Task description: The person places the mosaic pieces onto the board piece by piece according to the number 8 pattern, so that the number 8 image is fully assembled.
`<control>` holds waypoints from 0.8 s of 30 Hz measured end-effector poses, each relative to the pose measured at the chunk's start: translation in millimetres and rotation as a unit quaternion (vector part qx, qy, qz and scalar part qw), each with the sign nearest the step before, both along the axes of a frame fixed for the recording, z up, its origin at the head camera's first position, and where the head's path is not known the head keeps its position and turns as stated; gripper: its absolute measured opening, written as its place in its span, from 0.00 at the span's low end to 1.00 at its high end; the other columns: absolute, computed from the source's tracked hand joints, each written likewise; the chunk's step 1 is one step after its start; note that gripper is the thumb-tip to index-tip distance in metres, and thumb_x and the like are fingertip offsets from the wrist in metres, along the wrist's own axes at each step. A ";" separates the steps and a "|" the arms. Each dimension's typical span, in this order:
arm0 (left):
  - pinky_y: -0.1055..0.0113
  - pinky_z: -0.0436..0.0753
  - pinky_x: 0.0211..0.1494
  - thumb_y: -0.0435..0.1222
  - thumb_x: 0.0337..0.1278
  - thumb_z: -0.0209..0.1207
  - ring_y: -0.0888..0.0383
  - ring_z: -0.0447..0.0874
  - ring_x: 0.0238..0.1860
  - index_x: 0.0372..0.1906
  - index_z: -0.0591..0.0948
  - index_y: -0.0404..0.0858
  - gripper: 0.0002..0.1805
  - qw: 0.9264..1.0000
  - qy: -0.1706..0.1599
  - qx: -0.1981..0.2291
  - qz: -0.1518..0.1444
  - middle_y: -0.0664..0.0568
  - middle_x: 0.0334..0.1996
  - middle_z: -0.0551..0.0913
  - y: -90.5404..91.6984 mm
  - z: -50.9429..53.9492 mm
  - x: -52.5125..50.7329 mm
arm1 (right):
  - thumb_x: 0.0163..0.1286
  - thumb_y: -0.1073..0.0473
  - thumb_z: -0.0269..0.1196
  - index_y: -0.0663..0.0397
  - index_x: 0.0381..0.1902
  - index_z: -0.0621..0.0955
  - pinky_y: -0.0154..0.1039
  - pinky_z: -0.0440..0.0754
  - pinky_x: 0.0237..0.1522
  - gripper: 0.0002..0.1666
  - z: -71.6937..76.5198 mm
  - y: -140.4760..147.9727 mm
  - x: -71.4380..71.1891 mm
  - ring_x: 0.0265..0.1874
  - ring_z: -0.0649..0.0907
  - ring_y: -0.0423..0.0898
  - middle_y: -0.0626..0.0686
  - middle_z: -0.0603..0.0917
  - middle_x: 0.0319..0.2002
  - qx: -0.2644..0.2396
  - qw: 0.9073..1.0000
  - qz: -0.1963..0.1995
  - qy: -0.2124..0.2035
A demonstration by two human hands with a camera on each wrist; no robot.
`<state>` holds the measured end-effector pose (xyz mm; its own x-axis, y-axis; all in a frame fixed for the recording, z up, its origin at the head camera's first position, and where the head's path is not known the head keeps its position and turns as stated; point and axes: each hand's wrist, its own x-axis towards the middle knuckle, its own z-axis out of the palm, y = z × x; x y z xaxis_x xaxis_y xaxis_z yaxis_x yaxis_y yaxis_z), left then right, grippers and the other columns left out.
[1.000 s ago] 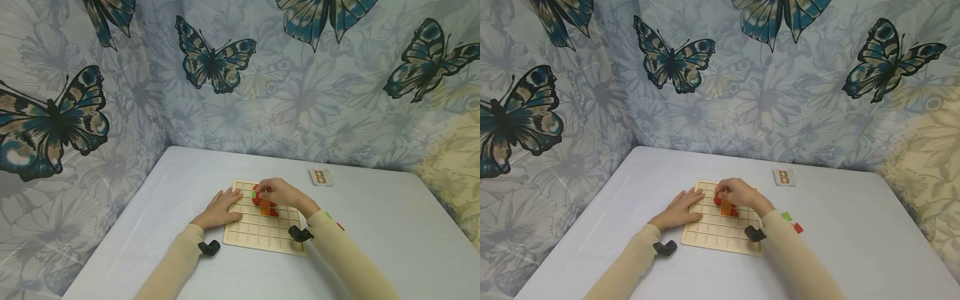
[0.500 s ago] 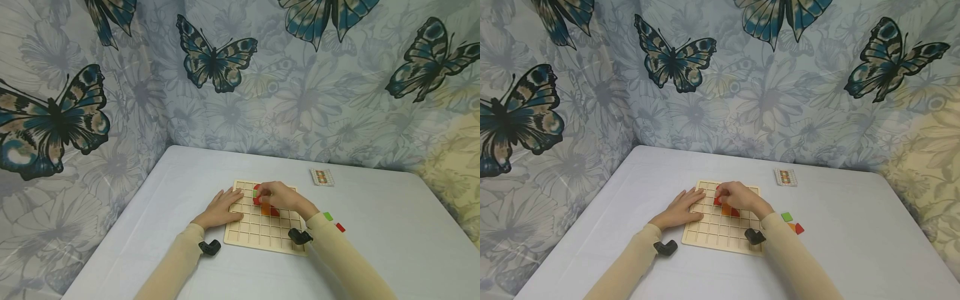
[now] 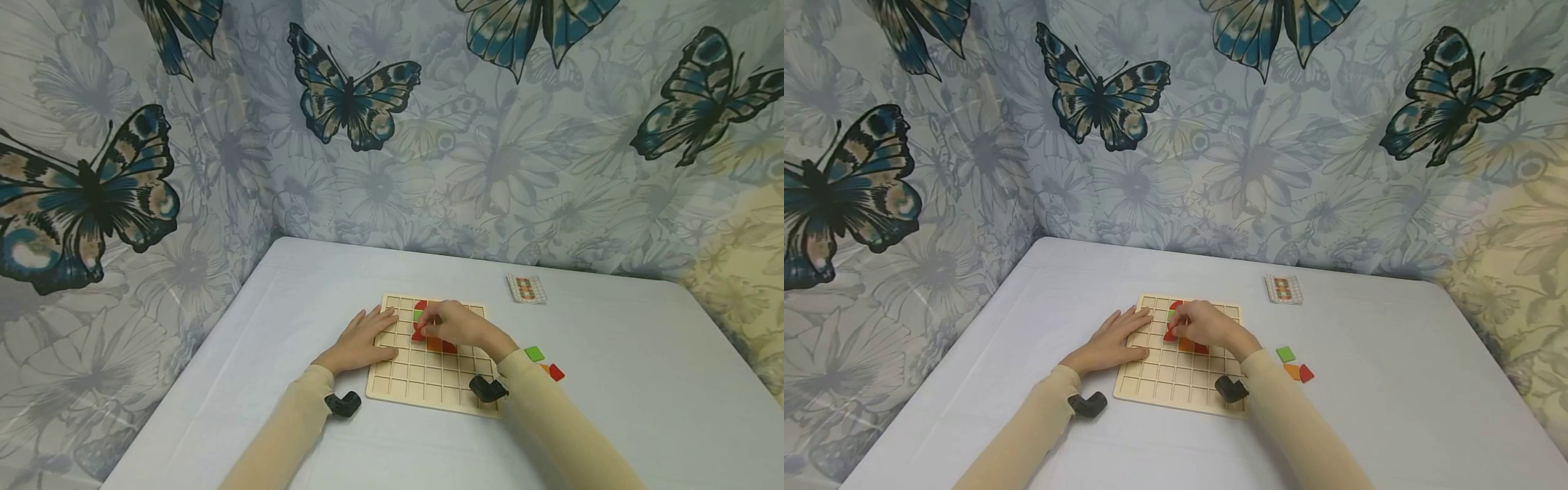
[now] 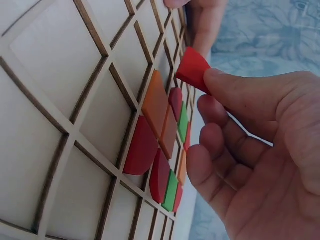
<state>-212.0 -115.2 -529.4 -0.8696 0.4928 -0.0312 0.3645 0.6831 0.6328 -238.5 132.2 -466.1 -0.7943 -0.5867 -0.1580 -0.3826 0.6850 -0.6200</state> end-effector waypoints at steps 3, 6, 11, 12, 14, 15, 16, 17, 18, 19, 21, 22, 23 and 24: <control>0.51 0.36 0.87 0.53 0.60 0.58 0.53 0.42 0.84 0.78 0.63 0.45 0.42 1.000 0.003 0.000 0.001 0.55 0.82 0.56 0.4 -0.5 -0.7 | 0.73 0.60 0.63 0.51 0.44 0.86 0.37 0.80 0.40 0.06 -2.6 -0.9 -1.0 0.34 0.78 0.41 0.48 0.88 0.42 0.009 1.000 -0.001 -0.003; 0.51 0.37 0.87 0.53 0.60 0.58 0.53 0.42 0.84 0.78 0.64 0.45 0.42 1.000 0.004 -0.001 0.002 0.55 0.82 0.56 0.4 -0.9 -0.9 | 0.73 0.60 0.63 0.50 0.43 0.87 0.37 0.80 0.40 0.06 -5.6 -2.4 -1.6 0.34 0.78 0.40 0.47 0.88 0.43 0.020 1.000 0.002 -0.001; 0.51 0.37 0.87 0.53 0.60 0.58 0.53 0.42 0.84 0.78 0.64 0.45 0.42 1.000 0.003 0.000 0.005 0.56 0.82 0.56 0.1 -1.1 -0.4 | 0.72 0.60 0.64 0.50 0.41 0.86 0.37 0.81 0.42 0.05 -8.9 -5.1 -1.1 0.34 0.79 0.39 0.46 0.88 0.41 0.039 0.999 0.011 0.010; 0.51 0.37 0.87 0.53 0.60 0.58 0.53 0.42 0.84 0.78 0.64 0.45 0.42 1.000 0.004 -0.002 0.005 0.56 0.82 0.56 0.2 -1.0 -0.4 | 0.72 0.60 0.64 0.50 0.41 0.86 0.37 0.81 0.42 0.05 -8.5 -5.4 -0.5 0.34 0.79 0.39 0.46 0.88 0.41 0.043 0.999 0.011 0.010; 0.52 0.37 0.87 0.53 0.59 0.58 0.54 0.42 0.84 0.78 0.64 0.46 0.43 1.000 0.003 -0.003 0.005 0.56 0.82 0.56 0.0 -1.1 -0.3 | 0.72 0.60 0.64 0.50 0.40 0.86 0.38 0.81 0.43 0.05 -7.8 -6.5 0.7 0.34 0.79 0.39 0.46 0.88 0.40 0.052 0.999 0.010 0.013; 0.51 0.37 0.87 0.53 0.59 0.58 0.54 0.42 0.84 0.78 0.64 0.45 0.42 1.000 0.004 -0.002 0.005 0.56 0.82 0.56 0.0 -1.2 -0.3 | 0.72 0.60 0.64 0.50 0.40 0.86 0.38 0.82 0.43 0.05 -7.1 -7.0 1.4 0.34 0.79 0.38 0.46 0.88 0.40 0.056 0.998 0.009 0.014; 0.51 0.37 0.87 0.53 0.59 0.58 0.54 0.42 0.84 0.78 0.64 0.46 0.42 1.000 0.004 -0.002 0.006 0.56 0.82 0.56 0.0 -1.0 -0.2 | 0.72 0.60 0.64 0.49 0.40 0.87 0.38 0.82 0.44 0.05 -6.6 -7.6 2.1 0.35 0.79 0.38 0.45 0.88 0.40 0.062 0.998 0.009 0.016; 0.51 0.37 0.87 0.53 0.59 0.58 0.54 0.42 0.84 0.78 0.64 0.45 0.42 1.000 0.004 -0.002 0.006 0.56 0.82 0.56 0.0 -1.0 -0.1 | 0.72 0.59 0.64 0.49 0.40 0.87 0.39 0.82 0.45 0.05 -6.1 -8.4 2.9 0.35 0.79 0.38 0.45 0.88 0.40 0.065 0.998 0.007 0.017; 0.52 0.37 0.87 0.53 0.59 0.58 0.54 0.42 0.84 0.78 0.64 0.46 0.42 1.000 0.003 -0.002 0.006 0.56 0.82 0.56 0.0 -0.8 0.0 | 0.72 0.59 0.64 0.49 0.40 0.87 0.39 0.83 0.45 0.05 -5.7 -9.0 3.6 0.35 0.79 0.38 0.45 0.88 0.40 0.069 0.997 0.005 0.019; 0.52 0.37 0.87 0.53 0.59 0.58 0.54 0.42 0.84 0.78 0.64 0.46 0.42 1.000 0.002 -0.002 0.007 0.57 0.82 0.56 0.0 -0.7 0.2 | 0.72 0.59 0.64 0.49 0.40 0.87 0.39 0.83 0.45 0.05 -5.6 -9.6 4.2 0.35 0.80 0.38 0.45 0.88 0.39 0.073 0.997 0.005 0.022; 0.52 0.37 0.87 0.53 0.59 0.59 0.54 0.42 0.84 0.78 0.64 0.47 0.42 1.000 0.002 -0.001 0.007 0.57 0.81 0.56 0.1 -0.2 0.7 | 0.72 0.59 0.64 0.48 0.39 0.87 0.40 0.83 0.45 0.05 -5.3 -10.6 5.4 0.35 0.80 0.38 0.44 0.88 0.39 0.080 0.996 0.003 0.028; 0.52 0.37 0.87 0.53 0.59 0.59 0.54 0.42 0.84 0.78 0.64 0.47 0.42 1.000 0.002 -0.001 0.007 0.57 0.81 0.56 0.2 0.0 0.9 | 0.72 0.59 0.64 0.48 0.39 0.87 0.40 0.83 0.45 0.04 -5.3 -11.1 5.8 0.34 0.80 0.37 0.44 0.87 0.38 0.083 0.996 0.002 0.030; 0.52 0.37 0.87 0.53 0.59 0.59 0.54 0.42 0.84 0.78 0.64 0.47 0.42 1.000 0.002 -0.001 0.006 0.57 0.81 0.56 0.2 0.3 1.3 | 0.72 0.58 0.64 0.47 0.38 0.87 0.40 0.83 0.45 0.04 -5.2 -11.5 6.4 0.34 0.80 0.37 0.44 0.87 0.38 0.086 0.996 0.000 0.032; 0.52 0.37 0.87 0.53 0.59 0.59 0.55 0.42 0.84 0.78 0.64 0.47 0.42 1.000 0.002 -0.001 0.005 0.57 0.81 0.56 0.4 0.7 1.6 | 0.72 0.58 0.64 0.46 0.38 0.87 0.39 0.83 0.45 0.04 -5.1 -11.9 6.8 0.34 0.80 0.37 0.43 0.87 0.38 0.090 0.995 -0.003 0.035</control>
<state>-210.5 -114.8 -528.7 -0.8750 0.4832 -0.0287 0.3595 0.6885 0.6299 -231.7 120.3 -471.2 -0.8100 -0.5494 -0.2050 -0.4163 0.7849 -0.4589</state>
